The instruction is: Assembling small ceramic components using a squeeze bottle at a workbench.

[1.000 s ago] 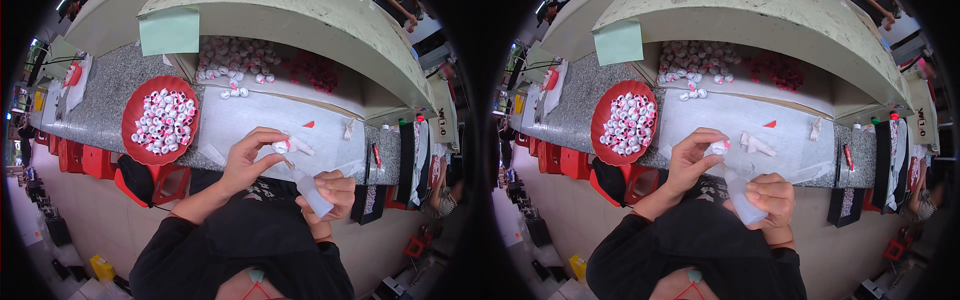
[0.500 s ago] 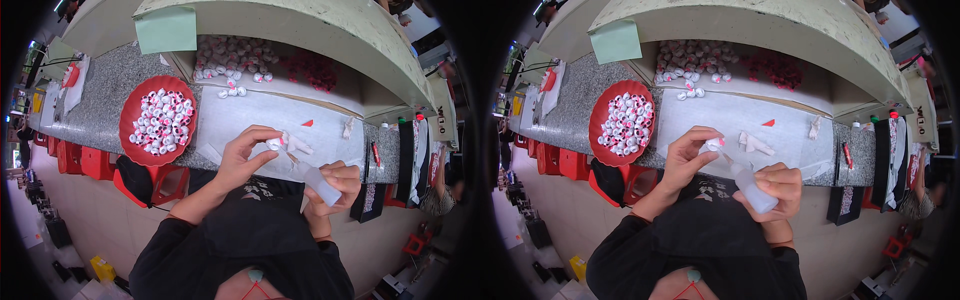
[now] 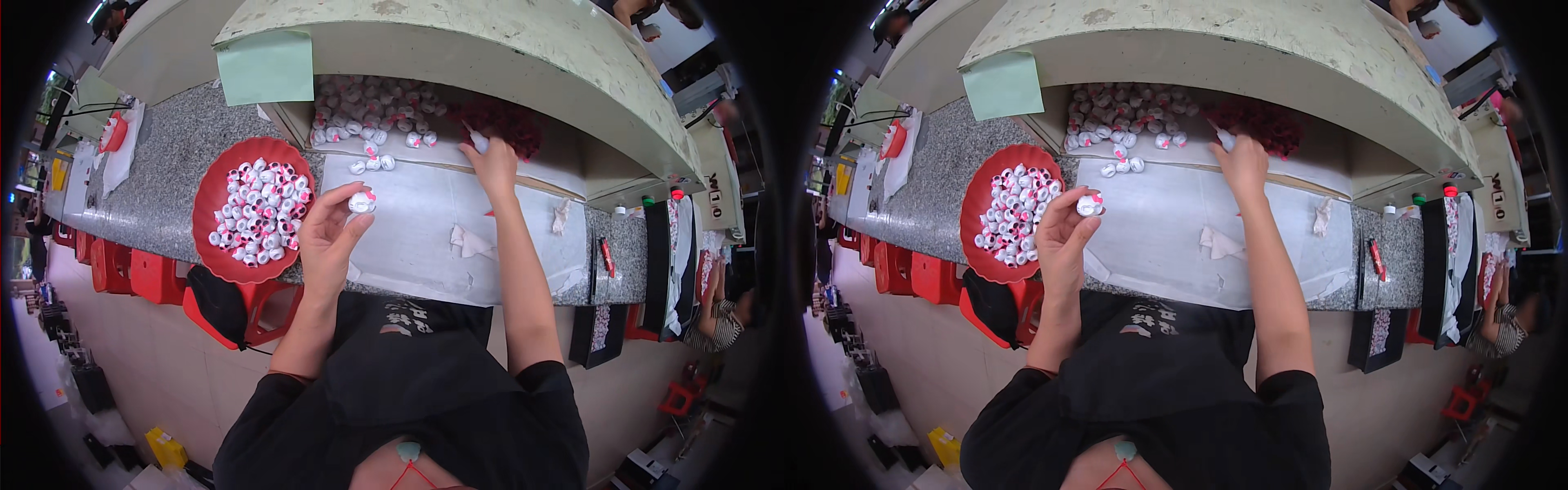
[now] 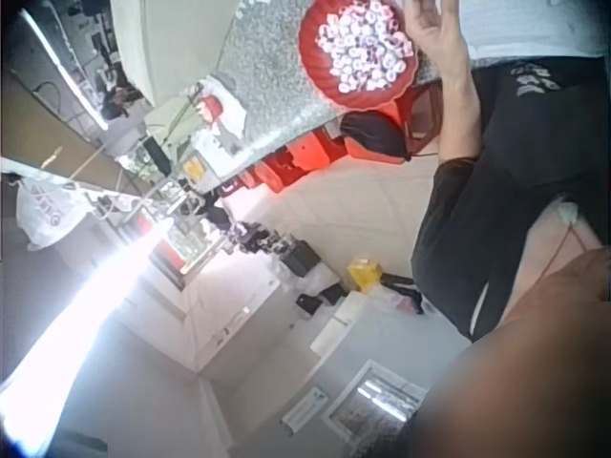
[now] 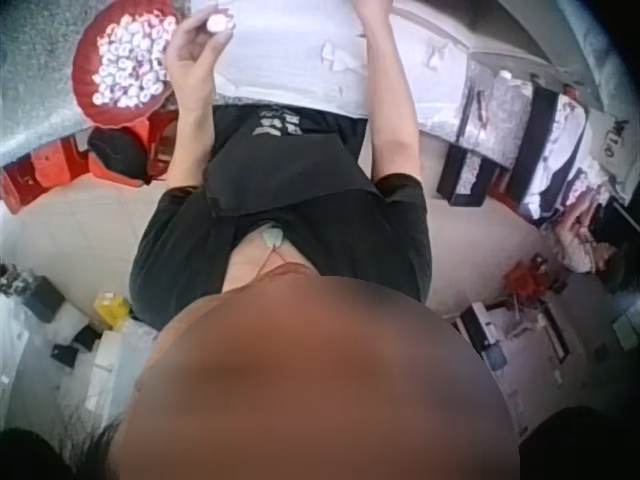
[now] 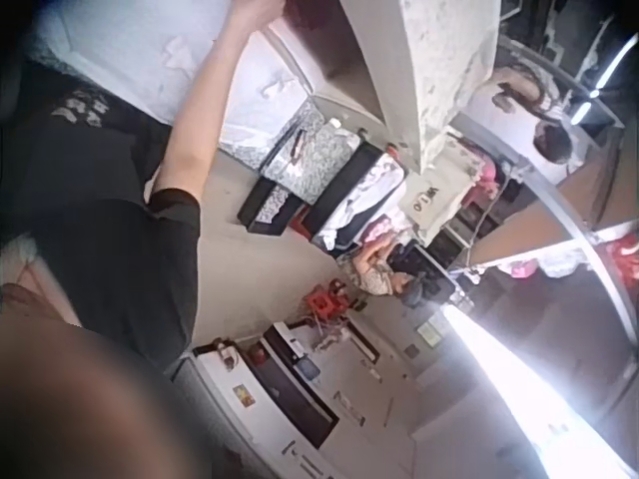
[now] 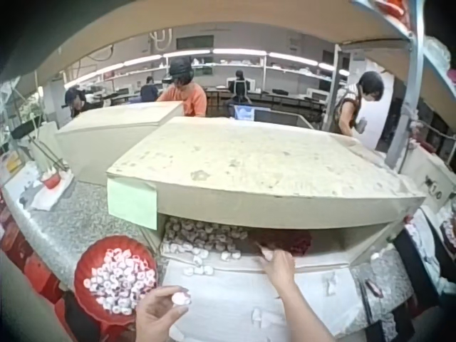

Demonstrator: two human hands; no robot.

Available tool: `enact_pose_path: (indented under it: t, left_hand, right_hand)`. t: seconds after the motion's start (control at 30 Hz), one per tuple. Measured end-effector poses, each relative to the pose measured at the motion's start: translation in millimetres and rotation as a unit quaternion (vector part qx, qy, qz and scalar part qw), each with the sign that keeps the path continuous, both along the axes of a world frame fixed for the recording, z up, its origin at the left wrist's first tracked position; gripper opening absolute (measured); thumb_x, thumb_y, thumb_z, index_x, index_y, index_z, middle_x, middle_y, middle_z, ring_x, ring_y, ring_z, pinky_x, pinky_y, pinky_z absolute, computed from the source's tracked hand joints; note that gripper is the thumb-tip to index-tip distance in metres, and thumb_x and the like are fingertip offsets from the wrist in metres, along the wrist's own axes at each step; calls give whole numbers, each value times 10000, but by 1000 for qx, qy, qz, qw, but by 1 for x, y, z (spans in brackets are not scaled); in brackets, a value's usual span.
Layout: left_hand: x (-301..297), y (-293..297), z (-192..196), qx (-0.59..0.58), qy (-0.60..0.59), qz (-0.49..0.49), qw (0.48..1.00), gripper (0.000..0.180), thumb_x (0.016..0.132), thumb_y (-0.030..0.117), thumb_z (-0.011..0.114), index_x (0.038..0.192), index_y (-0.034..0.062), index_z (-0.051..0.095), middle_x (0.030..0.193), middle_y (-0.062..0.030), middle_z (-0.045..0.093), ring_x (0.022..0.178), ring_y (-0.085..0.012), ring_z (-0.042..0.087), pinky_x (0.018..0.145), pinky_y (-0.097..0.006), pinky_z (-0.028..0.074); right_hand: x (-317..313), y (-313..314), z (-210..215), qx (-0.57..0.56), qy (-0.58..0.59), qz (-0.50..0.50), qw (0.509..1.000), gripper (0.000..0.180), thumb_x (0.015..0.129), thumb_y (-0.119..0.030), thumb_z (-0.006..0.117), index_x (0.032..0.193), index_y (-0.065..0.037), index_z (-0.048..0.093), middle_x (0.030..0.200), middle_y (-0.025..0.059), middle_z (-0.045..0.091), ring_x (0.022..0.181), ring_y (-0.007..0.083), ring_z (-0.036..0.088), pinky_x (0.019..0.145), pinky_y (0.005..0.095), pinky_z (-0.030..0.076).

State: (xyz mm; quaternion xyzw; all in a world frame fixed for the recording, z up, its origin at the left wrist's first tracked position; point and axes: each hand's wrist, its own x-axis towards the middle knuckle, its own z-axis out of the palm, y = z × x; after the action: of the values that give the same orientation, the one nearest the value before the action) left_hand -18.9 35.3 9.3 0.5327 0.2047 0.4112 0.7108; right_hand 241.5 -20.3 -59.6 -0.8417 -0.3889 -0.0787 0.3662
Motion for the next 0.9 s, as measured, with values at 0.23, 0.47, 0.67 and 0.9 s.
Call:
enact_pose_path:
  t: [0.23, 0.47, 0.67, 0.9]
  left_hand:
    - [1, -1, -8, -2, 17, -3, 1000, 359, 716, -95, 526, 1062, -23, 460, 1012, -119, 531, 875, -142, 535, 784, -238, 419]
    - [26, -17, -12, -36, -2, -107, 994, 319, 722, -58, 562, 1034, -13, 508, 1024, -86, 520, 900, -130, 515, 789, -235, 406]
    - [37, -32, -6, 139, 56, -92, 984, 294, 712, -105, 526, 996, -30, 516, 1026, -123, 509, 947, -172, 507, 815, -265, 414]
    - [38, -37, -3, 193, 57, -93, 975, 293, 712, -104, 527, 991, -14, 530, 1037, -134, 500, 964, -187, 500, 841, -280, 400]
  right_hand:
    - [-4, -3, -3, -63, -21, -24, 997, 229, 663, -181, 643, 769, 10, 575, 695, 171, 587, 619, 324, 562, 576, 368, 453]
    - [-95, -72, 71, 273, 464, 158, 828, 60, 757, -35, 529, 746, 23, 517, 680, 119, 560, 529, 140, 515, 448, 253, 445]
    - [-126, -83, 82, 304, 524, 194, 772, 30, 750, 12, 528, 753, 41, 521, 688, 112, 548, 542, 130, 517, 452, 243, 443]
    - [-132, -82, 78, 304, 513, 163, 786, 19, 753, 21, 539, 753, 40, 541, 684, 90, 560, 548, 99, 519, 471, 219, 439]
